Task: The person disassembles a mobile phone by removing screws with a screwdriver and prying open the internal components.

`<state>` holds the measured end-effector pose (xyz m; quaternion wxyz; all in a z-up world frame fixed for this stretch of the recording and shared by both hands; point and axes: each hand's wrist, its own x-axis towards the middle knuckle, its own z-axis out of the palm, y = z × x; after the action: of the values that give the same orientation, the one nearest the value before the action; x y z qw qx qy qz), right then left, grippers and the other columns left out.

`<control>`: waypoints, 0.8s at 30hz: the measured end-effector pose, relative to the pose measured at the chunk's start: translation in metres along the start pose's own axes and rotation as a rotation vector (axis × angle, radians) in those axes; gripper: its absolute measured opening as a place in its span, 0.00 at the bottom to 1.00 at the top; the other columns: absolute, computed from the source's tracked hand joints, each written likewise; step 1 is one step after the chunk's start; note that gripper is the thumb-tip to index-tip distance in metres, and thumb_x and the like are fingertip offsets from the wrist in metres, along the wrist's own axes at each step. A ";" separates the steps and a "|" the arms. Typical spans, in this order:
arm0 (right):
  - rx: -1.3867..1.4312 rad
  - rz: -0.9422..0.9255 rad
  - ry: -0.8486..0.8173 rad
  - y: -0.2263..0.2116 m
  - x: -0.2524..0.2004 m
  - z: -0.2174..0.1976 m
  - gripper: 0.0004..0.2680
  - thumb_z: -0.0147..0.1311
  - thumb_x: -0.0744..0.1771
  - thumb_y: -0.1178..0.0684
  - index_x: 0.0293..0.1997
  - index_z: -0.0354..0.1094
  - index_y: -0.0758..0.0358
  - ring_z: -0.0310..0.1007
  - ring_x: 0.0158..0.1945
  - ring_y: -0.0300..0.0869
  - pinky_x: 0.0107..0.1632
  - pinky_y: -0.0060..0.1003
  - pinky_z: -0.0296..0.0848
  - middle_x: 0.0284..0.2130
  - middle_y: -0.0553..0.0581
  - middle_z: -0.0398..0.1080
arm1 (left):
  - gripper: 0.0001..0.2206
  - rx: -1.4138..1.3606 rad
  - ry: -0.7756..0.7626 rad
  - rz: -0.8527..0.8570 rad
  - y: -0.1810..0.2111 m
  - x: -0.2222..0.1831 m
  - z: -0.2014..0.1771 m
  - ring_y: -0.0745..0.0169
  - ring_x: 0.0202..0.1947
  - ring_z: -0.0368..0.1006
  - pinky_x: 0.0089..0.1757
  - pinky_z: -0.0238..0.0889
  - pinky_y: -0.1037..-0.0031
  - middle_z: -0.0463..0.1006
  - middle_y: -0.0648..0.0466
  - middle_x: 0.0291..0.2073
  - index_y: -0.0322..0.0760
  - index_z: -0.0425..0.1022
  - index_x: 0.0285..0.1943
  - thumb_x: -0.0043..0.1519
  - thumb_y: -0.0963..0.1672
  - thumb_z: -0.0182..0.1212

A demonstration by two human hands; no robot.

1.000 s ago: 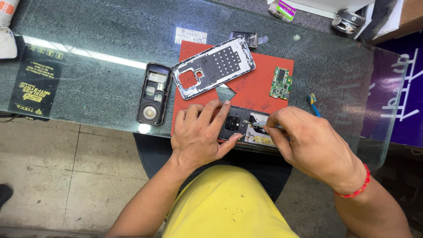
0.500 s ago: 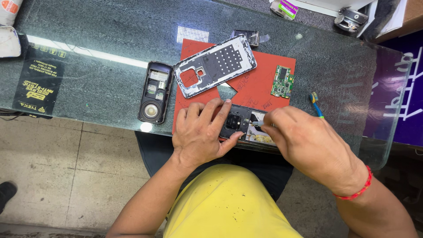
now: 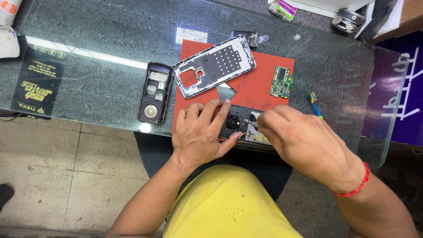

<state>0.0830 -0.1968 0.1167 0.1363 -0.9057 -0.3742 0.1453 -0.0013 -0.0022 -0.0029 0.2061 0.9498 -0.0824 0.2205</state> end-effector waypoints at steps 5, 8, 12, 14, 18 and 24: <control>0.006 -0.034 0.040 0.003 -0.004 0.000 0.06 0.59 0.64 0.54 0.40 0.69 0.62 0.76 0.31 0.58 0.31 0.50 0.74 0.31 0.60 0.72 | 0.32 -0.001 -0.017 -0.005 0.000 -0.001 0.001 0.52 0.41 0.68 0.40 0.57 0.62 0.75 0.52 0.53 0.36 0.77 0.62 0.58 0.59 0.66; 0.091 -0.087 0.134 0.012 -0.007 -0.020 0.04 0.58 0.64 0.58 0.38 0.67 0.63 0.79 0.33 0.53 0.33 0.44 0.77 0.32 0.59 0.73 | 0.32 -0.006 0.008 -0.011 -0.001 0.003 0.000 0.54 0.41 0.68 0.43 0.59 0.62 0.75 0.53 0.54 0.36 0.77 0.63 0.57 0.59 0.66; 0.080 -0.012 0.133 0.019 0.000 -0.022 0.06 0.62 0.64 0.59 0.34 0.67 0.66 0.77 0.29 0.54 0.31 0.44 0.75 0.28 0.62 0.73 | 0.31 0.002 -0.004 0.000 0.000 0.000 -0.001 0.54 0.40 0.67 0.41 0.58 0.62 0.75 0.52 0.53 0.35 0.77 0.61 0.57 0.59 0.66; 0.098 -0.017 0.129 0.018 0.005 -0.014 0.06 0.61 0.64 0.59 0.35 0.67 0.67 0.78 0.30 0.53 0.31 0.43 0.75 0.29 0.62 0.73 | 0.32 0.010 -0.003 -0.004 0.000 0.003 0.000 0.54 0.40 0.67 0.41 0.58 0.63 0.75 0.53 0.53 0.35 0.77 0.62 0.58 0.59 0.66; 0.102 0.034 0.095 0.018 0.009 -0.005 0.06 0.62 0.64 0.58 0.36 0.68 0.66 0.78 0.31 0.54 0.31 0.44 0.75 0.29 0.62 0.74 | 0.31 0.005 -0.006 -0.011 0.000 -0.001 0.000 0.54 0.40 0.68 0.40 0.58 0.62 0.75 0.53 0.52 0.35 0.78 0.61 0.57 0.59 0.66; 0.078 -0.035 0.122 0.021 0.008 -0.004 0.06 0.62 0.64 0.59 0.37 0.67 0.67 0.77 0.33 0.56 0.33 0.45 0.75 0.30 0.62 0.73 | 0.32 -0.005 0.009 0.011 -0.001 0.002 0.000 0.54 0.40 0.67 0.41 0.58 0.62 0.74 0.53 0.52 0.35 0.77 0.61 0.58 0.59 0.66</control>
<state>0.1037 -0.2059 0.1115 0.1965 -0.9002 -0.3750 0.1018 0.0009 -0.0015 -0.0026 0.2074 0.9479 -0.0873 0.2257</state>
